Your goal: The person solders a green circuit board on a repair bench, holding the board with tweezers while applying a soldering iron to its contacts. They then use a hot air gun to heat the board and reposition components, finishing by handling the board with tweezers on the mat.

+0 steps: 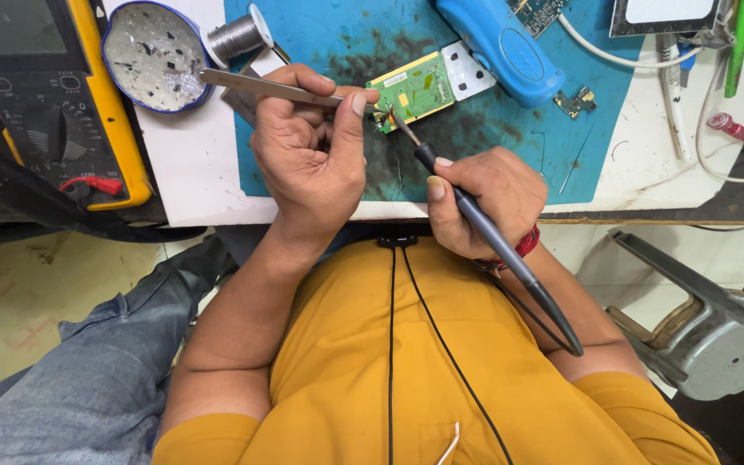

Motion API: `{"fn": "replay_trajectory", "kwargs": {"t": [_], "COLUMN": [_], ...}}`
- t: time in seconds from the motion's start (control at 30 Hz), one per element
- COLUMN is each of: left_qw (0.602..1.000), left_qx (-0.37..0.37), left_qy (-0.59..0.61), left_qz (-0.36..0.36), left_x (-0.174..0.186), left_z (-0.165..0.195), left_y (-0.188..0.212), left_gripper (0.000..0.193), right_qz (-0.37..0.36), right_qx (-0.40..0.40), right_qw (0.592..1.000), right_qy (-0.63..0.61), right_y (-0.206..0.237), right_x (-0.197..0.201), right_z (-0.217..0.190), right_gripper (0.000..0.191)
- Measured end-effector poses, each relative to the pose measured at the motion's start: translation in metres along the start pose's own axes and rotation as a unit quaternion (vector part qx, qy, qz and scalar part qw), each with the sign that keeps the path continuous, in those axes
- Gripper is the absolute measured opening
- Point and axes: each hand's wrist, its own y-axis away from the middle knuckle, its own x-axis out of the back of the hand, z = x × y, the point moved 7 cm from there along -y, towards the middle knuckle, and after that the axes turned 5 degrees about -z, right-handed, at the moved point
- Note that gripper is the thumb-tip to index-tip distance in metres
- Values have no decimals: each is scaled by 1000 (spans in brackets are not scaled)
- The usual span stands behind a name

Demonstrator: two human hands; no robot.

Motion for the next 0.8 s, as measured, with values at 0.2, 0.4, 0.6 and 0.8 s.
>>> {"fn": "replay_trajectory", "kwargs": {"t": [0.2, 0.4, 0.6, 0.8], "left_qw": [1000, 1000, 1000, 1000], "left_qx": [-3, 8, 10, 3], "left_qy": [-1, 12, 15, 9], "left_qz": [0, 5, 5, 4], "left_x": [0, 0, -1, -1], "left_z": [0, -1, -2, -1], "left_y": [0, 1, 2, 1], "left_gripper": [24, 22, 23, 22], "right_qz": [-4, -7, -28, -37], "right_qx": [-1, 0, -6, -24], "right_qw": [1000, 1000, 1000, 999], "right_qy": [4, 6, 5, 12], "right_y": [-1, -5, -10, -14], "right_x": [1, 3, 5, 6], "right_z": [-1, -4, -9, -12], "right_gripper": [14, 13, 12, 12]}}
